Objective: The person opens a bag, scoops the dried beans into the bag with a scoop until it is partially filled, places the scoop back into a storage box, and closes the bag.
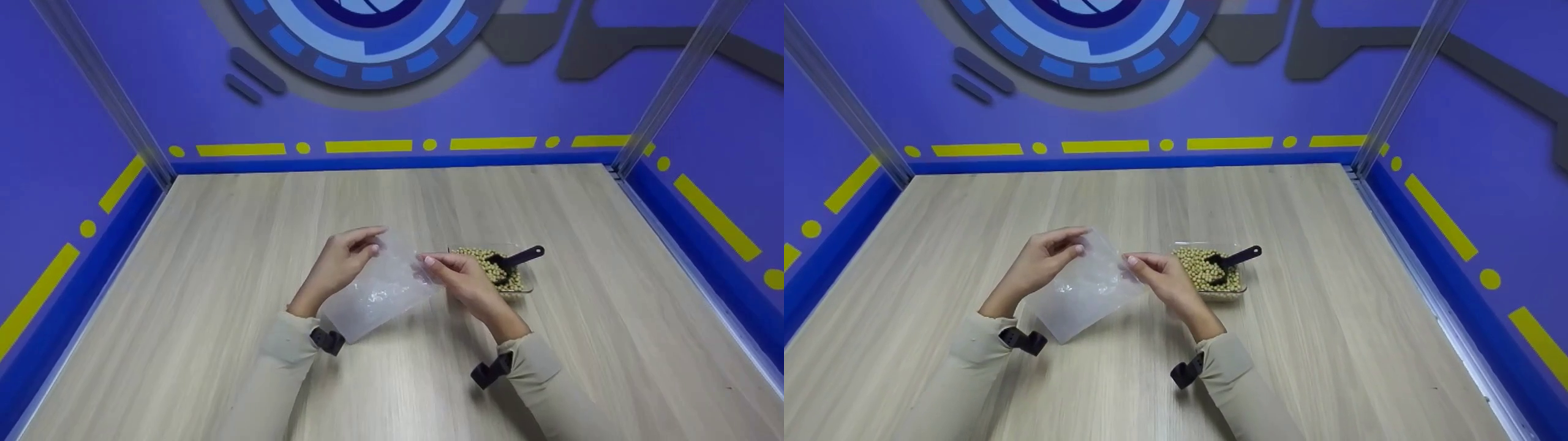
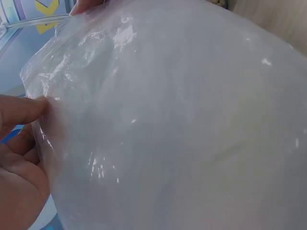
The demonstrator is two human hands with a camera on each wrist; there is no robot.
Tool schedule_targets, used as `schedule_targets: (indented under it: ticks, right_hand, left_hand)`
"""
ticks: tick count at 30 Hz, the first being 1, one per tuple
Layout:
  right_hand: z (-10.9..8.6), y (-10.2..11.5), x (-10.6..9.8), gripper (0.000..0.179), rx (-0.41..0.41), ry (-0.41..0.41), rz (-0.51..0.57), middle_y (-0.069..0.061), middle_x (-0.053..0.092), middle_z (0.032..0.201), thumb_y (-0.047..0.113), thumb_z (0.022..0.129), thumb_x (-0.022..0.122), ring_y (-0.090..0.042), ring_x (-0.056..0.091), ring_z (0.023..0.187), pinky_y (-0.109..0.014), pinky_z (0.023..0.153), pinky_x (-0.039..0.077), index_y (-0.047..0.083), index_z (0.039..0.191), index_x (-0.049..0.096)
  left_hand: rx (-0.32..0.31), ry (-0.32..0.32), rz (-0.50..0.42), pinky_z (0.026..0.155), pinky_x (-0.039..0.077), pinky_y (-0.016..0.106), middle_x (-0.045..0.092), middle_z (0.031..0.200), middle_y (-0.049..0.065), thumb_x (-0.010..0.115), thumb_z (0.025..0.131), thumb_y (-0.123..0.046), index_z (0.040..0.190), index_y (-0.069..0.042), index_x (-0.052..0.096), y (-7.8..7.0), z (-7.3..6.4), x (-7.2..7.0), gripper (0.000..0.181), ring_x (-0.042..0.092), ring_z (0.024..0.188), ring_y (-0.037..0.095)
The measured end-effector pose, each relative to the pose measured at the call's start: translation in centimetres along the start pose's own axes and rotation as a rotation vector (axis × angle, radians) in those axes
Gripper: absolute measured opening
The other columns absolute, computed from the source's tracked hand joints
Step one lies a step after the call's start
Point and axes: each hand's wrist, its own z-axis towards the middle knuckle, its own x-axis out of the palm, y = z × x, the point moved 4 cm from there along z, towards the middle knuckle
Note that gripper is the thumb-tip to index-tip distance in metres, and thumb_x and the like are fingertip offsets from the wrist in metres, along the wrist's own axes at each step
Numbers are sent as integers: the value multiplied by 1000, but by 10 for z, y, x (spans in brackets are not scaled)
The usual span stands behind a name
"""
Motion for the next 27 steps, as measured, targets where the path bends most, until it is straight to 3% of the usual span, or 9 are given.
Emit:
schedule_targets:
  ticks: [3,11,18,22,27]
  right_hand:
    - [-1,-1,-1,40,-22,19,-4,-17,69,114,21,94,60,-13,69,98,-28,91,52,-7,123,61]
    - [-3,-5,-2,35,-33,-16,-2,2,73,95,15,90,66,-7,67,87,-24,82,53,-12,113,64]
    - [-3,-10,0,31,-3,-86,-22,9,70,85,16,88,69,-5,59,79,-20,71,47,-8,106,69]
    - [-4,-10,1,28,-7,-116,-25,10,68,82,15,88,68,-4,55,75,-20,68,44,-8,106,70]
    - [-4,-9,4,26,-36,-126,-3,9,70,83,13,88,68,-5,57,75,-20,68,45,-7,104,70]
  left_hand:
    - [18,-4,18,82,53,31,70,102,10,61,91,-1,122,-5,66,-2,1,2,32,63,89,18]
    - [57,-25,50,83,54,32,68,109,11,61,90,0,120,-4,67,-3,3,8,31,63,93,20]
    - [100,-162,105,87,50,39,57,117,13,67,86,-3,127,-2,58,-7,0,9,42,58,100,27]
    - [121,-241,110,76,48,32,56,101,12,70,85,-9,114,0,60,-14,-2,9,32,55,86,24]
    - [69,-187,44,59,42,22,56,74,3,71,87,-23,91,-6,61,-17,-4,16,20,50,65,13]
